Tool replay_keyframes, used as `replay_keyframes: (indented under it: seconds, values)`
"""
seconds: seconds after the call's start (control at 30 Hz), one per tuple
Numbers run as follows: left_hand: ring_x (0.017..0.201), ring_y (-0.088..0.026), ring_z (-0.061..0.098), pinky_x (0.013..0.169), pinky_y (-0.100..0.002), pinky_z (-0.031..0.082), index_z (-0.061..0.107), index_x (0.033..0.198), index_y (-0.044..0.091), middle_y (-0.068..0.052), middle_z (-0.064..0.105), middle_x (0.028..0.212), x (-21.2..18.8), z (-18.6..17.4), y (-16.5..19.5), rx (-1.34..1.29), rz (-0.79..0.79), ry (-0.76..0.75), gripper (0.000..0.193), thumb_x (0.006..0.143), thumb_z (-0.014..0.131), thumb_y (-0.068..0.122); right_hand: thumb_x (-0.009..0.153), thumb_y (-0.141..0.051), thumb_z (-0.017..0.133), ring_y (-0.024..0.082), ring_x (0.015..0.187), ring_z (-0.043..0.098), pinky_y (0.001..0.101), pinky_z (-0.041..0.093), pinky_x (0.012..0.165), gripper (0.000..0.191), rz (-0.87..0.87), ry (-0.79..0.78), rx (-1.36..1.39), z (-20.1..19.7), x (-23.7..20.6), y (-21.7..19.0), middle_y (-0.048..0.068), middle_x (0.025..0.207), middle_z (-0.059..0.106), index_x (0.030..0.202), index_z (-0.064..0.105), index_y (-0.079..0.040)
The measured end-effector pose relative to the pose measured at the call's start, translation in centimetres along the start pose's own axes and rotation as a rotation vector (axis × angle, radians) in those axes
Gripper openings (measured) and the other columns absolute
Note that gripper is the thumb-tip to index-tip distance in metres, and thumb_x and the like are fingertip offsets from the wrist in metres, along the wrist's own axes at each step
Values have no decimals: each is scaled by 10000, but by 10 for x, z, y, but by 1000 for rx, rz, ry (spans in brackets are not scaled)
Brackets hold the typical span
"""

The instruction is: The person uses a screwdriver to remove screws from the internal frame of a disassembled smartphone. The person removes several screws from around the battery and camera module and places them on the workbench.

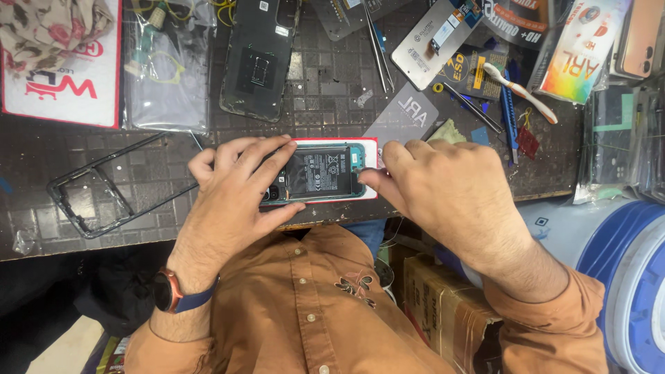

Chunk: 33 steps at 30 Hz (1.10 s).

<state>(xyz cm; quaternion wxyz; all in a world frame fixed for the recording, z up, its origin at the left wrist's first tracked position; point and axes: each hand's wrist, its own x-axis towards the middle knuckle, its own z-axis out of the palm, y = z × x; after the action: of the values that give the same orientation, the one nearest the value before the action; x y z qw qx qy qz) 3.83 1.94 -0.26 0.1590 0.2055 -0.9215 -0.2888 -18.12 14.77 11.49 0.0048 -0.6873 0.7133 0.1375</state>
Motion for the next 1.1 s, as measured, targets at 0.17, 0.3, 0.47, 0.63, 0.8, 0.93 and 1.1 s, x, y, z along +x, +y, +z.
replay_keyframes:
  seconds: [0.17, 0.3, 0.47, 0.63, 0.8, 0.93, 1.1]
  values:
    - [1276, -252, 496, 1018, -459, 278, 578, 1418, 88, -31, 581, 1423, -1, 1, 1, 0, -7, 20, 829, 714, 838, 440, 914, -266, 618, 250, 626, 680, 367, 513, 489, 228, -144, 245, 215, -5, 1, 1, 66, 697, 634, 937, 558, -46]
    - [1272, -253, 500, 1010, -450, 291, 579, 1414, 81, -39, 578, 1424, 0, 2, 2, 6, 5, 36, 830, 720, 837, 456, 1045, -470, 568, 225, 636, 693, 381, 541, 533, 359, 66, -219, 2, -5, 3, 0, 30, 723, 681, 975, 557, -118]
    - [1267, -250, 500, 998, -449, 288, 584, 1411, 77, -38, 579, 1425, -1, 2, 3, 19, 0, 40, 820, 728, 835, 454, 953, -329, 623, 267, 633, 682, 384, 519, 487, 279, -26, 52, 234, -4, 1, 3, 68, 732, 670, 959, 572, -55]
    - [1271, -248, 502, 1007, -450, 288, 586, 1409, 79, -35, 580, 1424, -1, 1, 4, 24, 3, 44, 809, 736, 832, 455, 950, -346, 619, 258, 568, 667, 385, 482, 427, 279, -96, 98, 146, -2, 1, 7, 55, 658, 645, 946, 589, -69]
    - [1279, -252, 501, 1013, -450, 289, 587, 1408, 79, -37, 580, 1428, -1, 1, 4, 31, 11, 50, 810, 736, 833, 458, 978, -429, 684, 277, 531, 652, 402, 498, 445, 373, -16, 47, 66, 4, 1, 9, 66, 588, 620, 897, 540, -94]
    - [1270, -247, 506, 1004, -451, 288, 588, 1404, 81, -36, 580, 1429, -1, 0, 4, 28, 6, 46, 806, 735, 834, 457, 961, -351, 674, 250, 499, 640, 380, 488, 444, 295, -78, -5, 207, 5, -6, 15, 26, 546, 611, 1029, 617, -69]
    - [1266, -245, 508, 991, -450, 287, 586, 1418, 78, -36, 581, 1433, -2, 0, 5, 33, -4, 40, 811, 741, 829, 451, 1021, -493, 609, 214, 517, 651, 371, 498, 460, 394, -33, -36, -11, 10, -5, 10, 5, 580, 614, 906, 538, -123]
